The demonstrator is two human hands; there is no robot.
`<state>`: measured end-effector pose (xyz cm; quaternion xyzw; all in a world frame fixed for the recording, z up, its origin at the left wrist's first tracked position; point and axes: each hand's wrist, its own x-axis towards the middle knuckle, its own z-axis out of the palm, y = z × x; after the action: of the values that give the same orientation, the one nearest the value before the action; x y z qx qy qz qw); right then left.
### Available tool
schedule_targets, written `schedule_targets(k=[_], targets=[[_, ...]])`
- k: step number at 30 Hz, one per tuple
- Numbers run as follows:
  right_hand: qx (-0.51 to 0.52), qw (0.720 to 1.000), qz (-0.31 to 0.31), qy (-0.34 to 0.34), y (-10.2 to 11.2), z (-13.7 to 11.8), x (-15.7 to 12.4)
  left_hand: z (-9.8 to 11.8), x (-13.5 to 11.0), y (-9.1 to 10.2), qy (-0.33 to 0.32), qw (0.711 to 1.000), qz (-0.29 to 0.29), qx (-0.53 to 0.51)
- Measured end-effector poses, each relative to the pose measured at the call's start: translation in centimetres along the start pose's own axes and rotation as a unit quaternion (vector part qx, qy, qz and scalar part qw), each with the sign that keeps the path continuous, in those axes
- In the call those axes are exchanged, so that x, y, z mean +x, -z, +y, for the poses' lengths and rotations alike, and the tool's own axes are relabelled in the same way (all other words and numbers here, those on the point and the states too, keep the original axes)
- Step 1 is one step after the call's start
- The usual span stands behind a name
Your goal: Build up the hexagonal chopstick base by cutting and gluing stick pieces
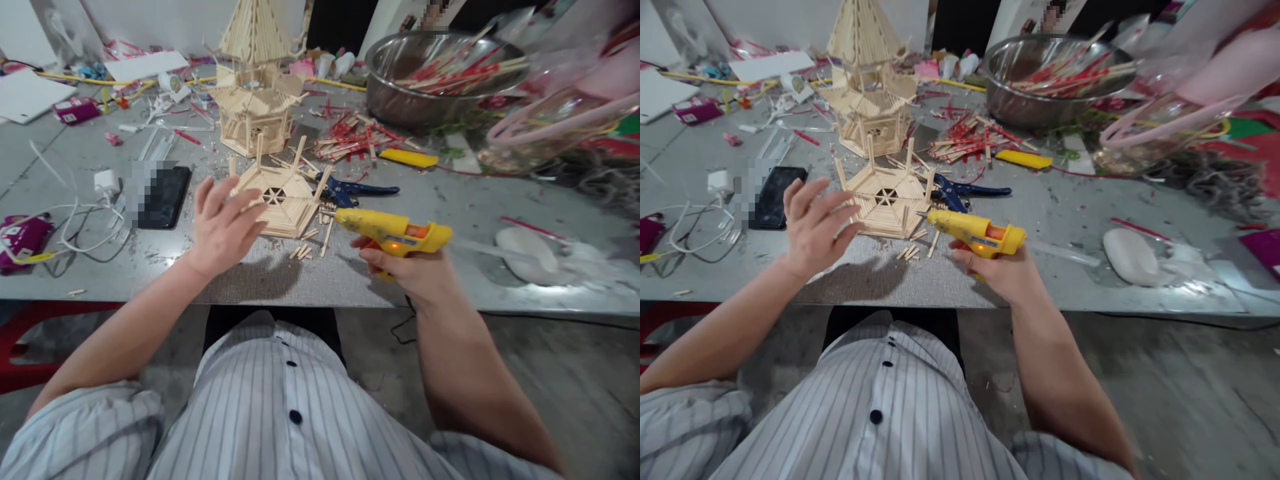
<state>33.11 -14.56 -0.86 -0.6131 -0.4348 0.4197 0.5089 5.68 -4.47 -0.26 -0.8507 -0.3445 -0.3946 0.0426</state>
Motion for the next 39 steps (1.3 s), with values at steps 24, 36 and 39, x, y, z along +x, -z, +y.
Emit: schedule_targets(k=[24, 36, 39], targets=[[-0.355, 0.925, -0.013, 0.135, -0.7, 2.4, -0.9, 1.6, 0.3, -5.8, -0.060, 0.990, -0.120, 0.031], [-0.468, 0.870, -0.052, 0.146, -1.8, 1.8, -0.8, 2.0, 0.7, -5.6, -0.024, 0.989, -0.148, 0.000], [-0.449, 0.879, -0.048, 0.153, -1.8, 1.9, -0.8, 1.9, 0.7, -5.8, -0.008, 0.989, -0.145, -0.020]])
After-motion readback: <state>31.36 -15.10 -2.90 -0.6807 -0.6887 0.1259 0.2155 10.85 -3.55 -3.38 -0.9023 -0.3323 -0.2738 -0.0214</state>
